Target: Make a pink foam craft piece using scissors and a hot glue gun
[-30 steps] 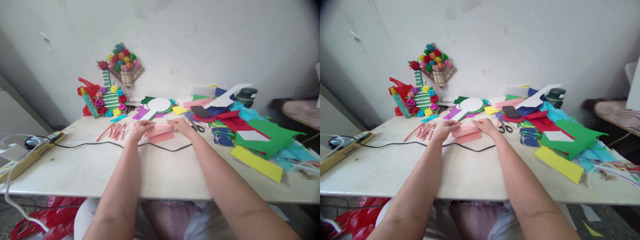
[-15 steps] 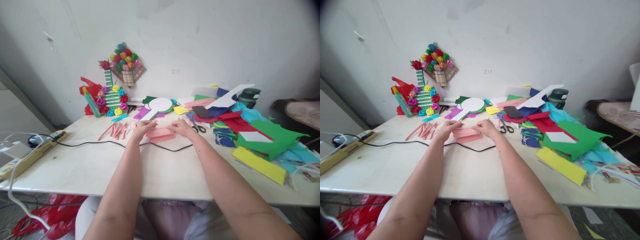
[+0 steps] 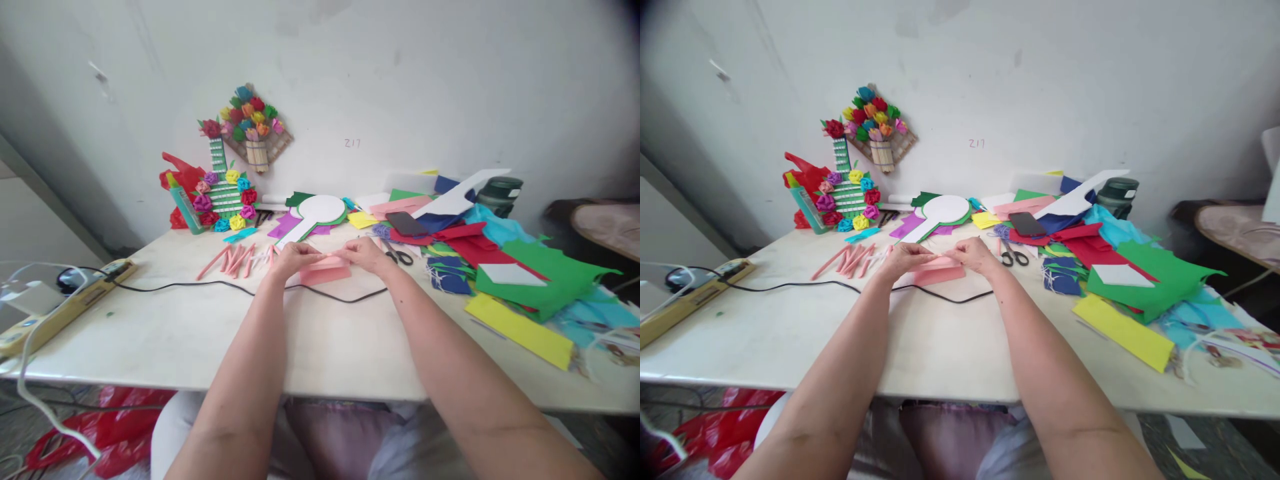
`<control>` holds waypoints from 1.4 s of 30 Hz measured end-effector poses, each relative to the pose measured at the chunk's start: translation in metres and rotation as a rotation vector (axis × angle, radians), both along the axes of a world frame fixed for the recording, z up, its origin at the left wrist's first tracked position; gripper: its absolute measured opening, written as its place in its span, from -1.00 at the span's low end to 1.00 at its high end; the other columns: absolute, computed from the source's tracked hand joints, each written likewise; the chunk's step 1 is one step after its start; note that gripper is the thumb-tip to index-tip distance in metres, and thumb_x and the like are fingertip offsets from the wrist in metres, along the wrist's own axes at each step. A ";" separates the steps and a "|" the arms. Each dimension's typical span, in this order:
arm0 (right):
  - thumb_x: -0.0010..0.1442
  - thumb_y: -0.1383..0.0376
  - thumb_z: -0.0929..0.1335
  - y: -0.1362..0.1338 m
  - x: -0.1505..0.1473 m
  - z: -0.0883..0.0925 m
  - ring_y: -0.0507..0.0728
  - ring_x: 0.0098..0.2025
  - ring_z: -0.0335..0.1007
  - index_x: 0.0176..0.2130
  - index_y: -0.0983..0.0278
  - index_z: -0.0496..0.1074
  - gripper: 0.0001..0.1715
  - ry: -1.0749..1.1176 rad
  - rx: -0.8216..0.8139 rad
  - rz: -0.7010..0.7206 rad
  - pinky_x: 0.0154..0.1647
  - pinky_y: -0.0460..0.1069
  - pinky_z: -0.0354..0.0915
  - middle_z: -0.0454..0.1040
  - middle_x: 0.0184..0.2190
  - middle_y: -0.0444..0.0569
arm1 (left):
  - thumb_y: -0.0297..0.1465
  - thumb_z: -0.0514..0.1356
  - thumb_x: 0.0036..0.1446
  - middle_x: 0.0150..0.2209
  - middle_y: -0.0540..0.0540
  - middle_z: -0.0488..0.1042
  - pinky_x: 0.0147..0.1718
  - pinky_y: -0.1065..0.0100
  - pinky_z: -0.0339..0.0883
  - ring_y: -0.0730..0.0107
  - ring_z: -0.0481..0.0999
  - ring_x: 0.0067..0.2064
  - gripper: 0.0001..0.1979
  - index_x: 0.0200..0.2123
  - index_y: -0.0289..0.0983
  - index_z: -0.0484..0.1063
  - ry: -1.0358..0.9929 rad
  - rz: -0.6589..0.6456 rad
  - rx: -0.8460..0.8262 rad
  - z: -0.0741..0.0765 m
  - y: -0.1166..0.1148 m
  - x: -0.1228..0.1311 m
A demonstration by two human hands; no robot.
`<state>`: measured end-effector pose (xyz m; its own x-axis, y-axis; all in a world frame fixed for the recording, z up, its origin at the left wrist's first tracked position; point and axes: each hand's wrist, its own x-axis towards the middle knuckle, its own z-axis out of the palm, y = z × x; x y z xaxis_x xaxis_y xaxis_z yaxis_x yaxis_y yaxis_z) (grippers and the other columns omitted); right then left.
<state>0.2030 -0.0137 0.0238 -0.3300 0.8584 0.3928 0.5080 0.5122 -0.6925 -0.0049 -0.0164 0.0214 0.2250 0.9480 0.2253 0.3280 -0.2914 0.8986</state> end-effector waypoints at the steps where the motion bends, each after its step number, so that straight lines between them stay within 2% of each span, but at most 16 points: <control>1: -0.04 -0.02 0.33 -0.001 0.001 0.002 -0.03 -0.59 -0.03 -0.70 0.31 0.24 -0.50 0.014 -0.008 -0.003 -0.57 -0.08 -0.07 0.09 -0.72 -0.19 | -0.15 0.34 -0.28 -0.61 -0.01 0.37 -0.58 0.46 0.04 0.56 0.23 -0.55 -0.63 -0.50 -0.36 0.53 -0.010 0.001 -0.006 0.000 0.000 0.000; 6: -0.06 0.01 0.34 -0.012 0.005 0.015 -0.04 -0.61 -0.06 -0.70 0.30 0.22 -0.53 0.040 -0.058 -0.051 -0.59 -0.07 -0.08 0.07 -0.73 -0.20 | -0.16 0.35 -0.29 -0.63 0.01 0.35 -0.66 0.47 0.02 0.60 0.18 -0.62 -0.61 -0.43 -0.35 0.54 -0.084 -0.004 -0.047 -0.001 0.002 -0.008; 10: -0.07 -0.01 0.34 -0.017 0.007 0.021 -0.04 -0.62 -0.04 -0.69 0.29 0.23 -0.53 0.058 -0.085 -0.076 -0.60 -0.07 -0.08 0.12 -0.73 -0.19 | -0.19 0.36 -0.28 -0.49 -0.05 0.45 -0.63 0.48 0.13 0.53 0.32 -0.54 -0.59 -0.35 -0.34 0.53 -0.173 -0.041 -0.060 -0.005 0.007 -0.021; 13: -0.07 -0.02 0.34 -0.017 0.008 0.021 -0.04 -0.62 -0.01 -0.70 0.29 0.23 -0.51 0.072 -0.074 -0.071 -0.60 -0.07 -0.08 0.14 -0.73 -0.17 | -0.23 0.40 -0.35 -0.42 -0.09 0.48 -0.56 0.46 0.22 0.48 0.38 -0.48 -0.48 -0.24 -0.34 0.50 -0.265 -0.057 -0.097 -0.006 0.009 -0.028; 17: -0.06 0.00 0.34 -0.017 0.007 0.021 -0.03 -0.61 -0.01 -0.69 0.29 0.23 -0.53 0.053 -0.077 -0.079 -0.58 -0.07 -0.07 0.13 -0.73 -0.18 | -0.06 0.25 -0.14 -0.30 -0.20 0.51 -0.40 0.40 0.30 0.37 0.46 -0.32 -0.50 -0.25 -0.35 0.51 -0.365 -0.028 -0.083 -0.004 0.007 -0.024; 19: -0.06 0.02 0.34 -0.016 0.005 0.019 -0.03 -0.60 -0.02 -0.69 0.29 0.23 -0.54 0.045 -0.069 -0.079 -0.58 -0.07 -0.07 0.12 -0.72 -0.18 | -0.04 0.22 -0.11 -0.32 -0.20 0.52 -0.41 0.42 0.29 0.35 0.46 -0.31 -0.52 -0.30 -0.35 0.52 -0.323 -0.007 -0.040 -0.003 0.006 -0.019; 23: -0.05 0.02 0.33 -0.008 0.004 0.009 -0.02 -0.59 -0.02 -0.68 0.29 0.22 -0.56 0.070 -0.044 -0.032 -0.57 -0.07 -0.06 0.10 -0.71 -0.19 | -0.09 0.27 -0.16 -0.57 -0.04 0.41 -0.62 0.47 0.12 0.51 0.32 -0.56 -0.60 -0.43 -0.34 0.52 -0.186 0.032 -0.002 -0.005 0.006 -0.011; 26: -0.05 0.01 0.33 -0.004 0.004 0.004 -0.02 -0.58 -0.03 -0.68 0.28 0.21 -0.55 0.081 -0.025 -0.015 -0.56 -0.07 -0.05 0.10 -0.71 -0.19 | -0.13 0.31 -0.20 -0.67 0.04 0.29 -0.71 0.48 0.00 0.59 0.18 -0.66 -0.64 -0.45 -0.33 0.50 -0.168 0.041 -0.009 -0.007 0.008 -0.008; 35: -0.06 0.00 0.34 -0.011 0.004 0.012 -0.02 -0.58 0.01 -0.70 0.27 0.19 -0.53 0.096 -0.064 -0.052 -0.56 -0.07 -0.02 0.09 -0.72 -0.19 | -0.10 0.31 -0.23 -0.68 0.06 0.23 -0.73 0.49 -0.01 0.61 0.14 -0.67 -0.62 -0.51 -0.34 0.47 -0.121 0.050 0.034 -0.008 0.009 -0.009; 42: -0.04 0.01 0.34 -0.007 0.006 0.008 -0.05 -0.60 -0.11 -0.71 0.26 0.09 -0.48 0.082 -0.071 -0.036 -0.58 -0.08 -0.13 -0.04 -0.71 -0.23 | -0.11 0.31 -0.25 -0.65 0.04 0.29 -0.68 0.48 0.03 0.58 0.18 -0.63 -0.60 -0.48 -0.35 0.51 -0.044 0.057 0.049 0.001 0.004 -0.009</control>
<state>0.2087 -0.0205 0.0318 -0.2675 0.8957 0.3550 0.4650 0.4428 -0.7667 -0.0135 -0.0129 0.0220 0.1596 0.9467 0.2797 0.3059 -0.3168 0.8978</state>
